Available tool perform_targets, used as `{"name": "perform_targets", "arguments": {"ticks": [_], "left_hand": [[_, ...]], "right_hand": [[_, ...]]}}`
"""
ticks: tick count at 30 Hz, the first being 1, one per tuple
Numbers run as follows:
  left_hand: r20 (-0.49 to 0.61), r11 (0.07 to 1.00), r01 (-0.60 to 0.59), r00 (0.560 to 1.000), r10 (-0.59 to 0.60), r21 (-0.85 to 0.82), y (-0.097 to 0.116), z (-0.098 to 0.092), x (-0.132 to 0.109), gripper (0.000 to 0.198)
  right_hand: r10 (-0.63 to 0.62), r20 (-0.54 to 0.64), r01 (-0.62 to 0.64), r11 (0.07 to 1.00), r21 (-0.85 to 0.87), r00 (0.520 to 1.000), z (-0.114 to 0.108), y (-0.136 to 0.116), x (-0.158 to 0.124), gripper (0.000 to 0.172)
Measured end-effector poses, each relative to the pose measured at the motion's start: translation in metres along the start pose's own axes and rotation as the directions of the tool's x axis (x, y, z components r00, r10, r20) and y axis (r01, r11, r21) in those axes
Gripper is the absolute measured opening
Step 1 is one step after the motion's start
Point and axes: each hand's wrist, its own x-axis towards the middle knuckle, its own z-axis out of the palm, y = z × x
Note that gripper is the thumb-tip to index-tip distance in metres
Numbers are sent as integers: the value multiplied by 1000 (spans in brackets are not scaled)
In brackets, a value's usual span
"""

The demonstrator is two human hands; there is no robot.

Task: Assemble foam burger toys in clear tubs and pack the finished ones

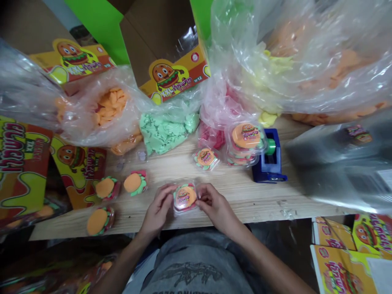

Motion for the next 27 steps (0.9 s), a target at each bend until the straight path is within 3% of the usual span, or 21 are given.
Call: {"name": "perform_targets", "arguments": {"ticks": [2,4,7,10,15,22,27], "left_hand": [[-92,996,53,994,-60,-77,2,4,-1,34],[-100,983,107,987,-123,-149,6,5,-5,38],[-27,943,194,978,-209,-269,21,4,-15,32],[17,937,189,981,-193,-294,35,1,-27,22],[116,955,203,977,-181,-216,40,3,-38,16],[264,912,384,903,-339,-144,28,6,-58,16],[243,923,368,911,-334,-112,26,4,-61,17]], "right_hand": [[48,21,-50,993,111,999,6,-2,0,37],[83,38,-88,979,182,996,9,-8,-5,43],[137,-20,-123,938,325,990,7,-21,-15,32],[163,-64,-124,905,407,984,4,-35,-23,20],[104,-76,-83,968,238,992,5,-36,-34,13],[250,-14,-243,950,195,968,18,-11,-54,17],[251,28,-252,952,171,968,17,-14,-53,18]]}}
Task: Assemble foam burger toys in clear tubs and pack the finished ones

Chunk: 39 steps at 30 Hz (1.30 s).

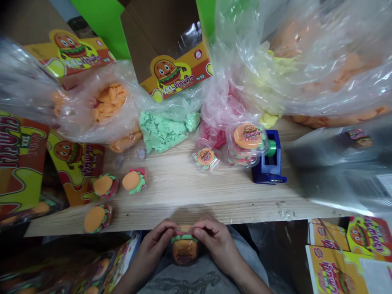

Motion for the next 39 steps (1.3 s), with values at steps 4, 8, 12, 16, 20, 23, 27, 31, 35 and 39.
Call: {"name": "perform_targets", "arguments": {"ticks": [4,8,12,16,20,23,27,31,35,39], "left_hand": [[70,995,-73,995,68,69,12,-1,12,24],[167,976,-113,983,81,188,15,-2,15,19],[45,993,-54,998,49,106,-6,1,6,17],[-35,999,-7,999,5,-42,-11,6,1,21],[43,995,-42,998,38,87,11,8,9,21],[135,986,-42,991,20,161,23,4,15,18],[297,972,-114,954,50,203,30,-1,18,22],[385,962,-169,920,75,217,32,3,18,25],[240,980,-130,967,92,149,12,17,17,25],[25,999,-42,999,43,-23,-13,25,10,26]], "right_hand": [[-37,93,45,996,-79,995,-1,-2,1,15],[-41,129,49,997,-58,991,0,8,-9,15],[13,28,-17,990,142,1000,-5,18,-22,9],[75,72,-85,987,137,995,-10,17,-26,7],[30,88,-35,998,49,996,-10,18,-27,8],[2,29,-2,1000,10,1000,-10,17,-28,7],[-52,-7,51,996,-79,999,-13,8,-24,15],[-123,78,135,975,-177,989,-16,-1,-19,19],[-5,-14,4,998,-58,1000,-17,5,-21,23],[134,-183,-102,979,174,974,-17,22,-27,23]]}}
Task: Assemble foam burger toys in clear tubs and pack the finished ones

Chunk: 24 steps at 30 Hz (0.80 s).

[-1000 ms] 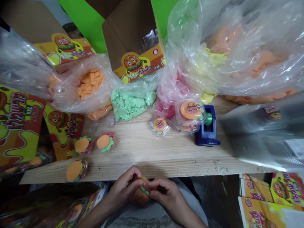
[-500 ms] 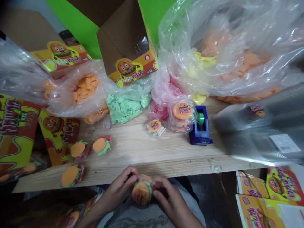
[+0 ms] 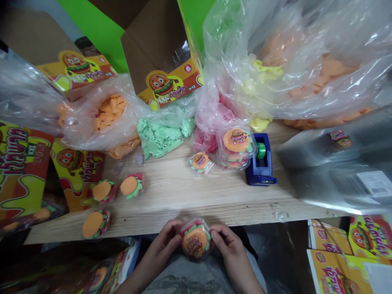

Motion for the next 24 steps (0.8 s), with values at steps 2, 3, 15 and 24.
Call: {"name": "perform_targets", "arguments": {"ticks": [2,3,15,24], "left_hand": [[-25,996,42,999,-45,-85,2,-2,-2,25],[-16,993,56,998,-58,-99,7,-5,-3,23],[41,985,-53,998,47,163,15,-6,6,27],[-256,995,-86,964,69,-56,34,-4,4,25]], "right_hand": [[12,-8,-12,999,41,1000,0,3,-2,21],[5,12,-5,999,42,1000,1,3,-2,21],[-59,125,69,995,-78,990,8,-4,3,21],[6,-62,24,886,464,998,23,-25,11,16]]}}
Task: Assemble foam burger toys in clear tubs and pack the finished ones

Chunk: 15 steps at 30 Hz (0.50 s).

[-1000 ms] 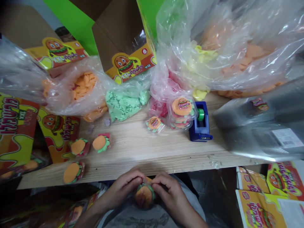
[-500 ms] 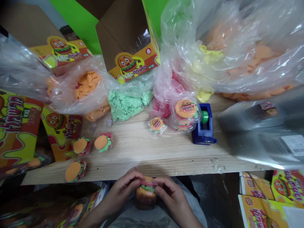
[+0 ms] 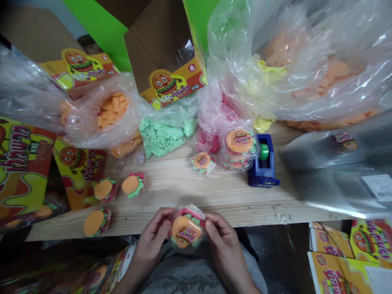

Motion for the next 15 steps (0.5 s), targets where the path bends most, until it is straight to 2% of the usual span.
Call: {"name": "perform_targets", "arguments": {"ticks": [2,5,8,12,15], "left_hand": [[-55,999,-25,998,23,-35,6,-2,0,26],[-38,999,-15,999,14,-32,14,-9,5,23],[105,997,-17,994,10,72,18,-16,12,19],[344,970,-61,939,-25,236,12,-15,11,21],[404,953,-92,914,-34,289,4,-10,6,26]], "right_hand": [[-67,-29,67,998,4,997,4,-5,1,15],[-115,35,120,970,-210,993,3,-11,2,12],[-60,157,118,915,-386,986,-1,-14,3,14],[21,234,114,828,-549,972,-6,-10,3,17],[12,256,148,790,-595,966,-10,-4,1,17]]}}
